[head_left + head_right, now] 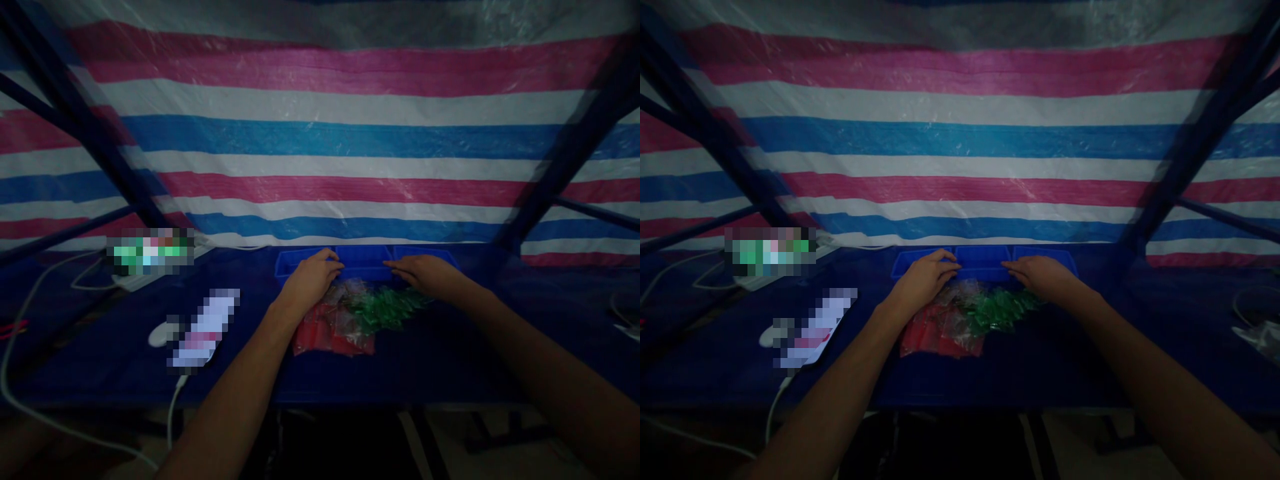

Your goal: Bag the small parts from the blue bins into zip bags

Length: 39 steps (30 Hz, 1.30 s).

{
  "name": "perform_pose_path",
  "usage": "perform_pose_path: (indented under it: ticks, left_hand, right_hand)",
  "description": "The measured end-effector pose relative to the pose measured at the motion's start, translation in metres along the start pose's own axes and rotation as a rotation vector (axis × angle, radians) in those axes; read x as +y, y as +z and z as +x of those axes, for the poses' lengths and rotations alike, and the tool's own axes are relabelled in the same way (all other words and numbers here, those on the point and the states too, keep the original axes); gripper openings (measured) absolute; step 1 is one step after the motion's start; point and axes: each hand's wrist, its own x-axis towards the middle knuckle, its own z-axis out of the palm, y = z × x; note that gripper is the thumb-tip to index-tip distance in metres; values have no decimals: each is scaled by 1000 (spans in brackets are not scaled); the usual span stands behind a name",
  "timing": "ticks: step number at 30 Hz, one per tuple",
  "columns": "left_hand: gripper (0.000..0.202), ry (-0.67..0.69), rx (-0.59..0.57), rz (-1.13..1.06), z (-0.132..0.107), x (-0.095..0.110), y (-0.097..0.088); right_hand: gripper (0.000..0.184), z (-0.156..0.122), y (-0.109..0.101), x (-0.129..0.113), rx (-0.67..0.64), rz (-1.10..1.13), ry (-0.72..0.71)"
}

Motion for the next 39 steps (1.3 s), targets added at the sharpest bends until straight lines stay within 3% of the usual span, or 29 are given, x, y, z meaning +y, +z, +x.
perform_pose_path:
  ticks: [14,18,21,24,28,30,34,39]
  left_hand:
    - [33,-43,-23,26,-1,5,-3]
    - [33,-1,0,88,-5,6,-3]
    - [38,6,55,122,-9,9,-6]
    - [36,22,105,125,-12,13,-9]
    - [33,58,156,88,-13,20,-13]
    - [32,84,155,60,-13,24,-15]
    - [32,135,130,23,-13,32,-13]
    - [31,229,60,-9,-12,39,-5]
  right_hand:
    - [44,-1,4,3,40,41,-10]
    - [49,-3,-2,-1,126,-5,11]
    - [45,-4,-13,-15,263,-13,-23]
    - [39,-3,-23,-42,339,123,-158]
    - [54,0,-21,-79,229,354,-399]
    - [54,1,-14,-88,178,392,-439]
    - [39,3,0,-91,162,403,-345]
    - [24,3,2,-89,206,343,-247]
